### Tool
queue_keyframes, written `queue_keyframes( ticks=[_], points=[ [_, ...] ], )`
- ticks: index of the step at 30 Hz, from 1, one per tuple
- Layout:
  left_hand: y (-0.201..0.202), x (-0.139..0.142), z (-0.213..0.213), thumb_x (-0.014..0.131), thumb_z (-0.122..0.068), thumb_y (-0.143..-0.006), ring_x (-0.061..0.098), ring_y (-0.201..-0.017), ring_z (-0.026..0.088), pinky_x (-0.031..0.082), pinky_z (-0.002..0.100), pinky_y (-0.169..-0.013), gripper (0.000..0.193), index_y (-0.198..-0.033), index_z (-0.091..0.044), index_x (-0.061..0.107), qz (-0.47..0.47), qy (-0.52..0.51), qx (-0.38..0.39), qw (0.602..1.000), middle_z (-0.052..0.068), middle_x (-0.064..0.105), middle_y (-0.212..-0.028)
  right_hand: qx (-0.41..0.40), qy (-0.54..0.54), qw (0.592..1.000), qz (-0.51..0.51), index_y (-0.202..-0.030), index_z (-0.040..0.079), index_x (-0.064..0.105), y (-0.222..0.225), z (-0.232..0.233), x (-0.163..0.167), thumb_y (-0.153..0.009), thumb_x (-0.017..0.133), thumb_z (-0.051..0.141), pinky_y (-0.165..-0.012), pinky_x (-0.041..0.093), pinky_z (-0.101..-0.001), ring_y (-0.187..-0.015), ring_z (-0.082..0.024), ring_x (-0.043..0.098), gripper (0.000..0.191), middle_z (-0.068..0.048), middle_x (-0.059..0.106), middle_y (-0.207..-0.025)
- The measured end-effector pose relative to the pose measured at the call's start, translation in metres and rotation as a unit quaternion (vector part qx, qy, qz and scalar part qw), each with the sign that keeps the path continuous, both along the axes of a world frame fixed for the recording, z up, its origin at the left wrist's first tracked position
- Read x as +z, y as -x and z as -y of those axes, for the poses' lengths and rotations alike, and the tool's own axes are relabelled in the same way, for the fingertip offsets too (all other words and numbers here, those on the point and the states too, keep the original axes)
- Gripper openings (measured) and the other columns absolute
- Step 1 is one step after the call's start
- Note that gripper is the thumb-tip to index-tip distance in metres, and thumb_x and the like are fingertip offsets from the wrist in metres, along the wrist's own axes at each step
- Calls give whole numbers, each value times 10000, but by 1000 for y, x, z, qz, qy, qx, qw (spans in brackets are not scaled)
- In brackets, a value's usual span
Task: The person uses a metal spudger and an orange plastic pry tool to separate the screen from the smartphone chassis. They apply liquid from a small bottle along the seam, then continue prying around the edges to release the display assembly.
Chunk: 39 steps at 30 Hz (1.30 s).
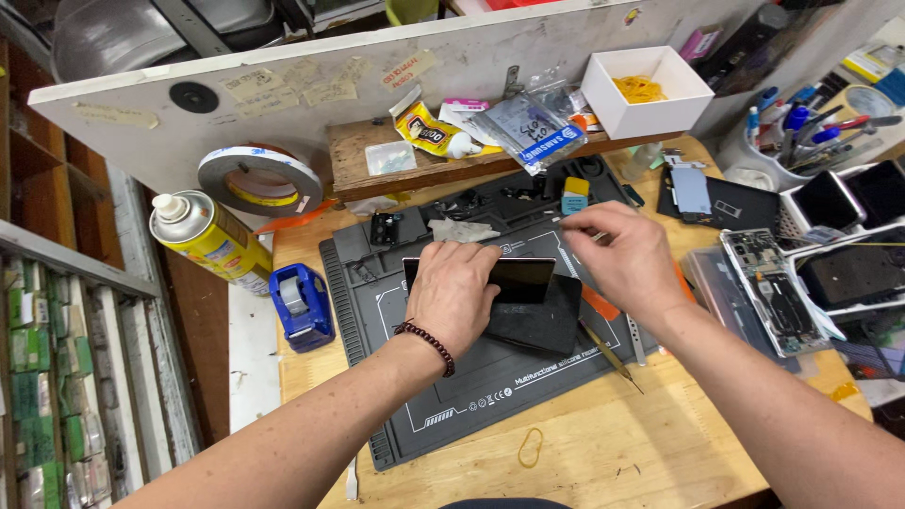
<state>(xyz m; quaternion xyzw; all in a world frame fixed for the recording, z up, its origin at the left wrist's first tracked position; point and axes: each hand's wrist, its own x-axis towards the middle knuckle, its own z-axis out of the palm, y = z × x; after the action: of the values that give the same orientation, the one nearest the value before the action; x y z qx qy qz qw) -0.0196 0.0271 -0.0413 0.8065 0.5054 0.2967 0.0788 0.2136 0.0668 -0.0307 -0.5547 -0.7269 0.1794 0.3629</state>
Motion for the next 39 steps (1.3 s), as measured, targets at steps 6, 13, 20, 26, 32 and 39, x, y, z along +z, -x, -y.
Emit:
queue_keyframes(
  ticks=[6,13,20,26,32,39],
  points=[
    [-1,3,0,791,-104,-747,611,-1037,299,411,424,-966,359,-1090,-71,690,2,19,4,1000,97,699,-1010,55,-196,971,129,-943,72,755,31,42,18,-809,785,76,-799,559,-362,-931,-257,685,138,-46,730,-1026],
    [-3,2,1,792,-102,-741,614,-1057,301,412,422,-969,337,-1064,-77,699,-1,17,6,1000,99,703,-1006,36,-202,961,184,-949,94,753,41,51,20,-790,786,82,-771,559,-368,-913,-243,692,163,-19,733,-1011],
    [-2,2,0,790,-104,-749,615,-1047,296,412,421,-967,339,-1074,-76,699,-7,22,9,1000,96,707,-1001,33,-202,958,201,-938,104,758,44,50,18,-781,790,93,-767,564,-367,-919,-237,693,160,-13,734,-1012],
    [-2,2,1,790,-100,-748,615,-1049,296,413,421,-965,322,-1056,-77,699,-6,20,7,1000,99,705,-990,27,-205,956,207,-952,105,762,47,50,19,-782,786,86,-775,567,-364,-929,-233,692,173,-7,737,-1022],
    [-3,2,2,787,-96,-750,617,-1054,297,414,421,-965,308,-1044,-78,699,-3,15,9,1000,98,704,-986,26,-211,954,211,-958,109,760,49,51,20,-783,787,87,-755,568,-357,-922,-228,692,179,-4,737,-1020],
    [-3,2,2,783,-94,-761,618,-1048,283,413,411,-962,323,-1074,-79,704,-1,27,11,1000,94,705,-998,25,-200,954,222,-969,115,762,49,53,20,-796,787,100,-729,570,-346,-925,-217,696,175,6,736,-1024]
  ],
)
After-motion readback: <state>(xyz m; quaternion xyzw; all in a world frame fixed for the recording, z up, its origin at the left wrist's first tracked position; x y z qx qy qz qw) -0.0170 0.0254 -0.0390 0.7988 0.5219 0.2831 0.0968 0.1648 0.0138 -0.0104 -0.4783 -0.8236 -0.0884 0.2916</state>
